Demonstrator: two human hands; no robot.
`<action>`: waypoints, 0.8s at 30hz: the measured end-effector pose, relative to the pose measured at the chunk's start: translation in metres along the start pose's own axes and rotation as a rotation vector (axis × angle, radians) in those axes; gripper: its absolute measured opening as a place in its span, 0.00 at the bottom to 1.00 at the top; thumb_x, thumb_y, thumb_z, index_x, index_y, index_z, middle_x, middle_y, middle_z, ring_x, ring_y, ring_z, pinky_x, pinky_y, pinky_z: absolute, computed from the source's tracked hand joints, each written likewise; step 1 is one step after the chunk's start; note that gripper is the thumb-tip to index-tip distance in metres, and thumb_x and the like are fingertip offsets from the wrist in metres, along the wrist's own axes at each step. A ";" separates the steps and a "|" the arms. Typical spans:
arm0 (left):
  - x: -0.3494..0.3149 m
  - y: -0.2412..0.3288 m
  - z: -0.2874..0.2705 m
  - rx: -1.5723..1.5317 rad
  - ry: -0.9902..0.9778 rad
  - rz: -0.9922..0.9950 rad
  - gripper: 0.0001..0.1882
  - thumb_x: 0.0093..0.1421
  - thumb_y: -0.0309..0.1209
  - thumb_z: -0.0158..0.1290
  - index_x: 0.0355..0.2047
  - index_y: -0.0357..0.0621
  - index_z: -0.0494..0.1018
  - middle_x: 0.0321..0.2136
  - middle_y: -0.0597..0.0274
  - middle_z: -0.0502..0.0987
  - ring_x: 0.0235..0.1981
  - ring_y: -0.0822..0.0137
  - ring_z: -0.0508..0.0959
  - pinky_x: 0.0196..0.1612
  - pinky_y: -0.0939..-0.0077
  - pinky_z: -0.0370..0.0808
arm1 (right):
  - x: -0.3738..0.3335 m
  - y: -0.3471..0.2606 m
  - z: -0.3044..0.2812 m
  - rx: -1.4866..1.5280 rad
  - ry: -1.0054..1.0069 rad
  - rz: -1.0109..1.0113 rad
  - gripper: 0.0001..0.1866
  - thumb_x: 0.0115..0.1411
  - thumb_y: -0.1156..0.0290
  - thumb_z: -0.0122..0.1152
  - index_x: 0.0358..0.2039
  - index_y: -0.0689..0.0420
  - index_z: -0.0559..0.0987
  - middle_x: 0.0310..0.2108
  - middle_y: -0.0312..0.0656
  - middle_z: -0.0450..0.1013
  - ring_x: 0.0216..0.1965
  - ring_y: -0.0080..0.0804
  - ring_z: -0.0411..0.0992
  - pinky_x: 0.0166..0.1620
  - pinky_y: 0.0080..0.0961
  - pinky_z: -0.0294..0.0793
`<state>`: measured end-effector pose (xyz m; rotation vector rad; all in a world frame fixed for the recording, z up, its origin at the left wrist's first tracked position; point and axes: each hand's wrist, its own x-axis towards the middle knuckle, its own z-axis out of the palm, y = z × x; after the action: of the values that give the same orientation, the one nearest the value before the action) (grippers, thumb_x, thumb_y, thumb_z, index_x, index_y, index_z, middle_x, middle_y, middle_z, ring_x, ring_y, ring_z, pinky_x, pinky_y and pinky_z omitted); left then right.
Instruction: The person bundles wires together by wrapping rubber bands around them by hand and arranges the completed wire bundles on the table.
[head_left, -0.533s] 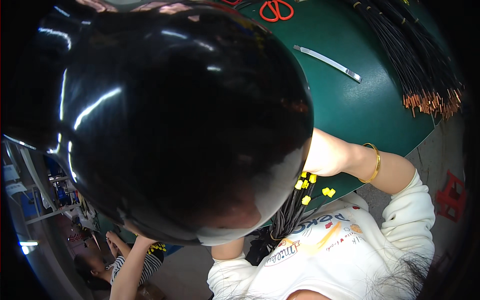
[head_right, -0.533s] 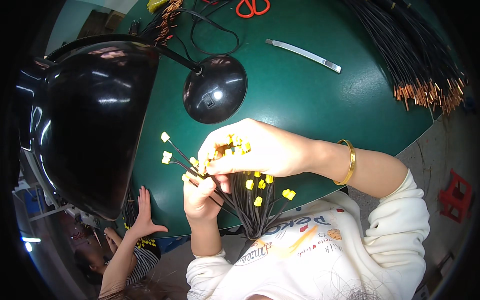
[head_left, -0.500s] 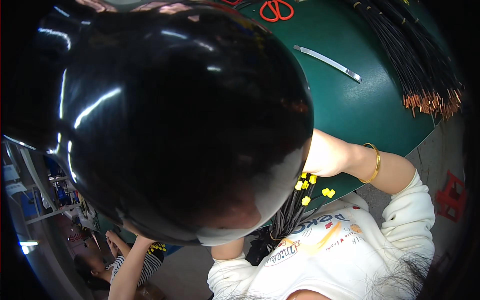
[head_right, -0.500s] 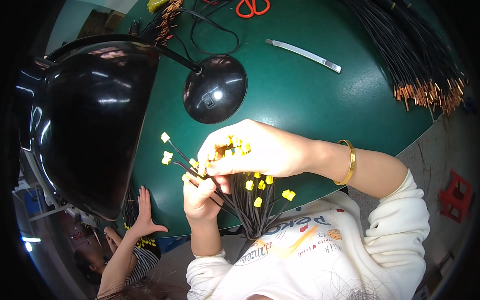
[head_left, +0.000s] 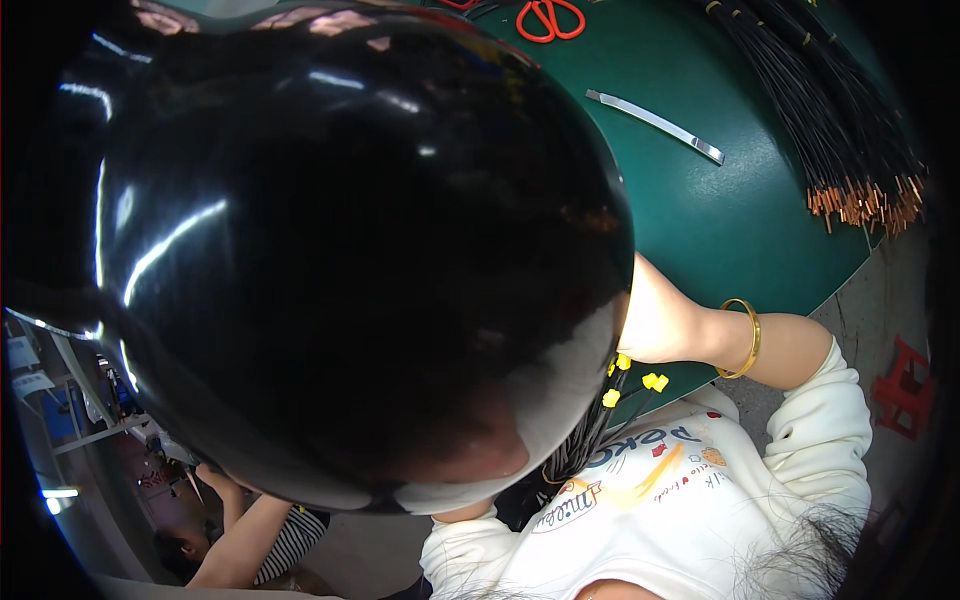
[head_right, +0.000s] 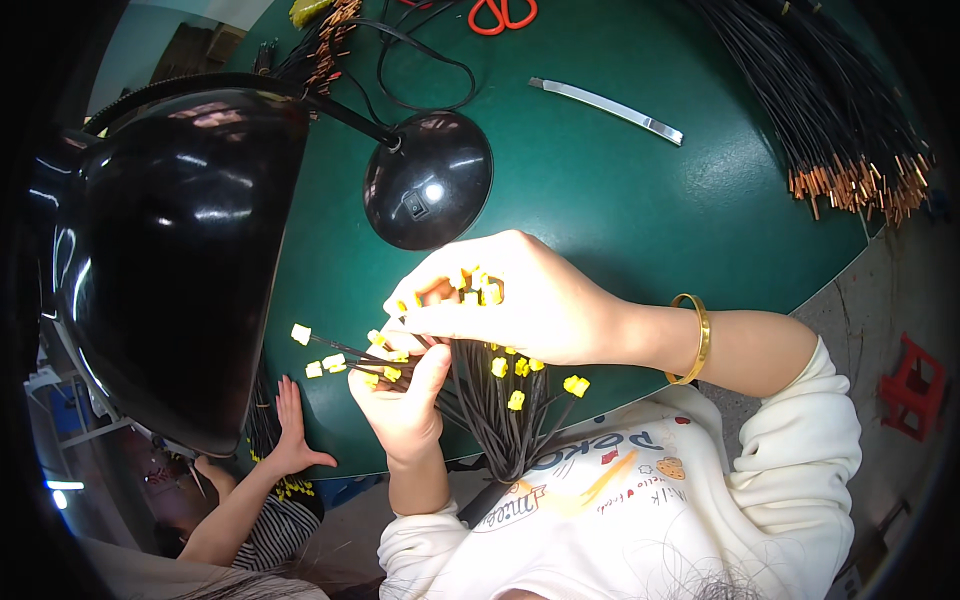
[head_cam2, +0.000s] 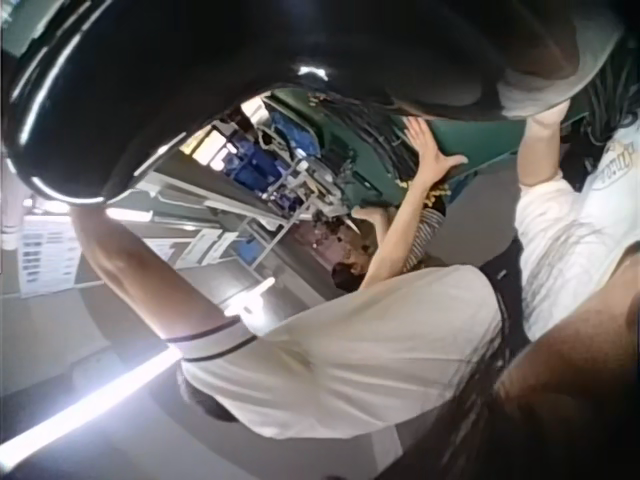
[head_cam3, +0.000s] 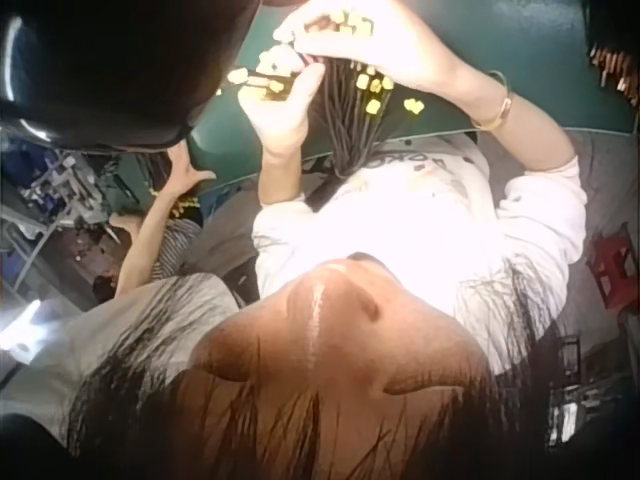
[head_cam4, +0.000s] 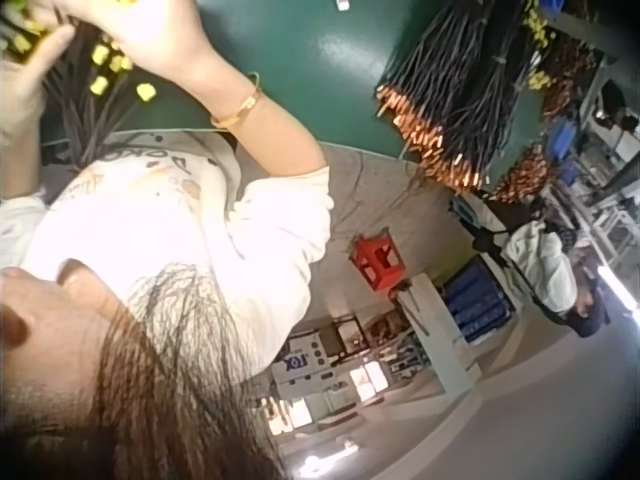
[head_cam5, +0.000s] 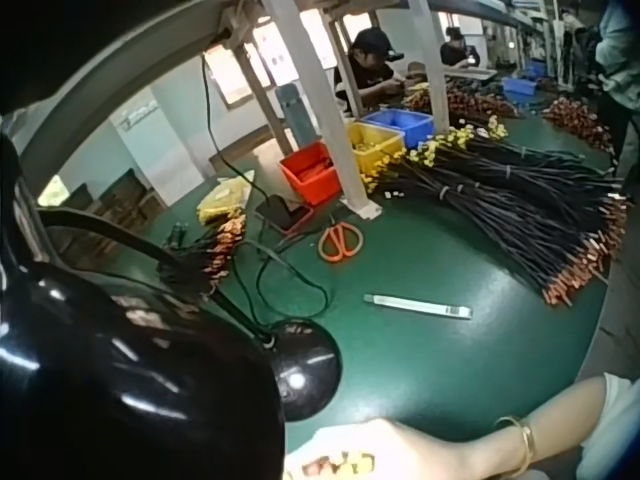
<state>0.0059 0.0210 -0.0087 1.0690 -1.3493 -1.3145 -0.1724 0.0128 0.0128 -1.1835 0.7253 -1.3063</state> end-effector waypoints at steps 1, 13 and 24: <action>-0.002 0.005 -0.001 0.025 0.006 0.016 0.09 0.43 0.15 0.55 0.24 0.36 0.67 0.23 0.61 0.71 0.24 0.75 0.70 0.28 0.85 0.67 | 0.001 -0.002 0.003 -0.032 -0.007 -0.023 0.11 0.52 0.70 0.57 0.34 0.62 0.74 0.29 0.38 0.71 0.32 0.21 0.68 0.38 0.18 0.67; 0.009 0.001 -0.008 -0.086 -0.155 -0.151 0.09 0.47 0.18 0.52 0.30 0.32 0.68 0.24 0.59 0.71 0.26 0.72 0.72 0.28 0.81 0.70 | 0.003 -0.001 -0.001 -0.074 -0.008 -0.009 0.08 0.51 0.71 0.57 0.29 0.61 0.73 0.26 0.37 0.71 0.29 0.19 0.67 0.35 0.18 0.67; 0.012 -0.004 0.001 -0.453 -0.188 -0.280 0.06 0.49 0.18 0.48 0.30 0.31 0.67 0.28 0.54 0.71 0.26 0.67 0.73 0.29 0.78 0.72 | 0.007 0.007 -0.020 -0.085 -0.024 0.061 0.08 0.51 0.71 0.57 0.28 0.62 0.73 0.25 0.37 0.71 0.29 0.19 0.67 0.34 0.17 0.66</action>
<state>0.0030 0.0091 -0.0120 0.8523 -0.9812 -1.8603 -0.1871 0.0004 0.0018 -1.2336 0.8002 -1.2194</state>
